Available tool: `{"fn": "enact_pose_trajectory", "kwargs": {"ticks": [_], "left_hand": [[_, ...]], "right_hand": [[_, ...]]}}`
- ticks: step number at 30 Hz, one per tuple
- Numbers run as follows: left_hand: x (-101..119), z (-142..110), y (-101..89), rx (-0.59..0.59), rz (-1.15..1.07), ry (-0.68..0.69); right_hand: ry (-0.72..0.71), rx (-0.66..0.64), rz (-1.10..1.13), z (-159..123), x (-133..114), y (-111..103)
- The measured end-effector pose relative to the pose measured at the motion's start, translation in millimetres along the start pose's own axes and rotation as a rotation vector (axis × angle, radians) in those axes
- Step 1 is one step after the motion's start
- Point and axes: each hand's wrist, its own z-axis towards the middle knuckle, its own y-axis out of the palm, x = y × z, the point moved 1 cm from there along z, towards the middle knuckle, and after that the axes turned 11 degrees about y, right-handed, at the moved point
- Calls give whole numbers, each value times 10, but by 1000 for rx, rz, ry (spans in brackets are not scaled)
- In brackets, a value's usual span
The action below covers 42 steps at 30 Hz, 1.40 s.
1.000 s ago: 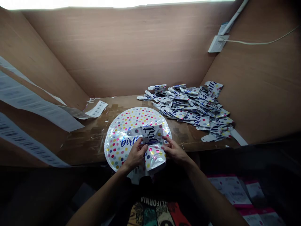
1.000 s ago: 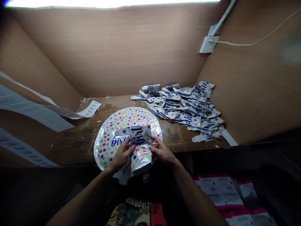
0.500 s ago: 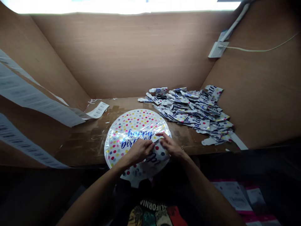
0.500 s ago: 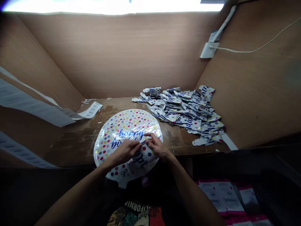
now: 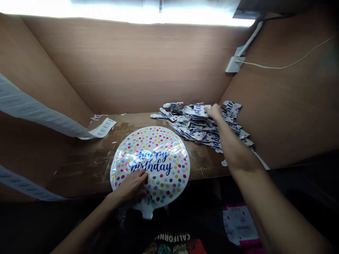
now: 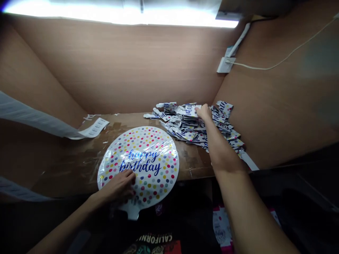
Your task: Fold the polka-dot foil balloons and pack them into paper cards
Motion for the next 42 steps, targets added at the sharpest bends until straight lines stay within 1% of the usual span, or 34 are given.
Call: {"fn": "enact_pose_trajectory", "kwargs": {"ticks": [1,2,3,4,7,8,9,10,11,12,14,15,17,19,22,23,25,26,27,29,30,31,32,33,35,36,37,39,41,42], "left_hand": [[-48,8,23,3,-27,16],[-92,20,41,11,-74,36],[-130,34,53,20,-130,55],[-163,48,59,35,-185,67],[-245,79,51,82,-284,47],[-264,84,47,84,-292,42],[-279,85,47,78,-290,44],[-288,83,51,70,-280,53],[-294,79,60,62,-269,68],[-296,75,73,56,-261,88],[-297,77,108,56,-253,125],[-298,86,126,61,-248,131],[-305,123,154,92,-233,102],[-315,181,161,128,-220,22],[-314,254,118,133,-232,-99],[-307,259,88,126,-242,-125],[-288,221,3,145,-271,-130],[-280,176,-50,171,-280,-111],[-276,119,-106,197,-274,-83],[-294,-14,-216,213,-204,-48],[-318,-76,-268,194,-150,-50],[-351,-128,-315,164,-93,-60],[-393,-166,-360,140,-46,-70],[-440,-190,-403,132,-15,-79],[-551,-206,-479,161,-16,-115],[-615,-206,-511,189,-45,-151],[-685,-206,-537,217,-87,-196],[-839,-216,-571,282,-184,-271],[-1009,-235,-582,342,-266,-279],[-1099,-240,-580,365,-293,-275]], "right_hand": [[11,-25,-27,-85,32,76],[-3,-85,-80,-253,69,185],[-34,-176,-134,-496,111,317],[-74,-296,-173,-803,156,461],[-219,-784,-202,-1927,294,858],[-302,-950,-221,-2293,340,957],[-400,-1019,-280,-2607,389,1035],[-489,-1031,-361,-2857,440,1096],[-572,-1026,-438,-3035,493,1142],[-634,-1005,-502,-3143,543,1175],[-685,-1013,-551,-3190,617,1200],[-674,-1034,-550,-3160,632,1198],[-592,-1068,-536,-3078,615,1182],[-516,-1077,-507,-3043,556,1177],[-486,-1066,-441,-3088,483,1226],[-453,-1064,-412,-3098,476,1251],[-302,-1088,-330,-3065,486,1299],[-207,-1124,-283,-3015,493,1318],[-122,-1187,-246,-2944,496,1332],[-11,-1349,-208,-2743,479,1355],[25,-1403,-199,-2617,457,1367],[56,-1391,-187,-2478,428,1382],[83,-1322,-175,-2334,393,1398],[106,-1214,-166,-2197,354,1412],[116,-1017,-167,-1994,279,1414],[98,-969,-171,-1949,249,1389],[67,-965,-171,-1946,230,1343],[-25,-1004,-169,-2052,249,1177],[-107,-1067,-190,-2238,365,959],[-120,-1083,-201,-2322,455,858]]}}
